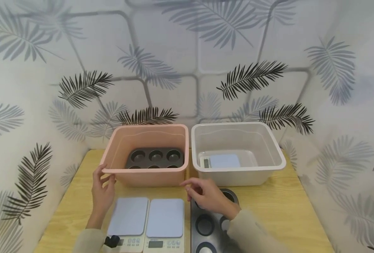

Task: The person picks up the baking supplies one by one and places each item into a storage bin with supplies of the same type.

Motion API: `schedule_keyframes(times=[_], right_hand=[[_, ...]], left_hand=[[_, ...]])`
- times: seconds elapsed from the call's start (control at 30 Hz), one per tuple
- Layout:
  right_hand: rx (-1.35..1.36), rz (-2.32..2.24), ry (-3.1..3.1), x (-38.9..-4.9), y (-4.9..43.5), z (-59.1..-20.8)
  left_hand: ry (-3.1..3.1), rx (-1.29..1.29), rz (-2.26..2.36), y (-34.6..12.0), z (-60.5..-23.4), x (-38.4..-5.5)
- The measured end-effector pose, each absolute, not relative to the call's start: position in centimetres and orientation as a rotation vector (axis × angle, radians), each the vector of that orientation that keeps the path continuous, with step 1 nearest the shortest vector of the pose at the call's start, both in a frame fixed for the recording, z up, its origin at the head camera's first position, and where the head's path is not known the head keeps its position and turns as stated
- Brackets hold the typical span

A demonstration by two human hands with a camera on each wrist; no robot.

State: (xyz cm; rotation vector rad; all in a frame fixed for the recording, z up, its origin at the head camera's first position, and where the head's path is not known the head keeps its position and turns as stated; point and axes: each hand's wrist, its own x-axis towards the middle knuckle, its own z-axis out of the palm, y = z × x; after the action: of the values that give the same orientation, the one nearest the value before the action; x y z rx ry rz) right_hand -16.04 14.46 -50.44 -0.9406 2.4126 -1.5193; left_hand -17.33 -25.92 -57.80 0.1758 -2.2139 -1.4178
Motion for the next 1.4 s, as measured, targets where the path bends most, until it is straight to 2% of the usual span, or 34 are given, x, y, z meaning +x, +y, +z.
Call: schedule_keyframes(times=[0.47, 1.4], right_hand=[[-0.724, -1.581, 2.382, -13.1, 16.9, -52.6], [-0.568, -1.743, 2.529, -8.7, 20.9, -57.7]], left_hand=[[-2.182, 0.146, -1.481, -25.9, -57.8, -17.0], [-2.157, 0.146, -1.469, -25.4, -57.6, -16.9]])
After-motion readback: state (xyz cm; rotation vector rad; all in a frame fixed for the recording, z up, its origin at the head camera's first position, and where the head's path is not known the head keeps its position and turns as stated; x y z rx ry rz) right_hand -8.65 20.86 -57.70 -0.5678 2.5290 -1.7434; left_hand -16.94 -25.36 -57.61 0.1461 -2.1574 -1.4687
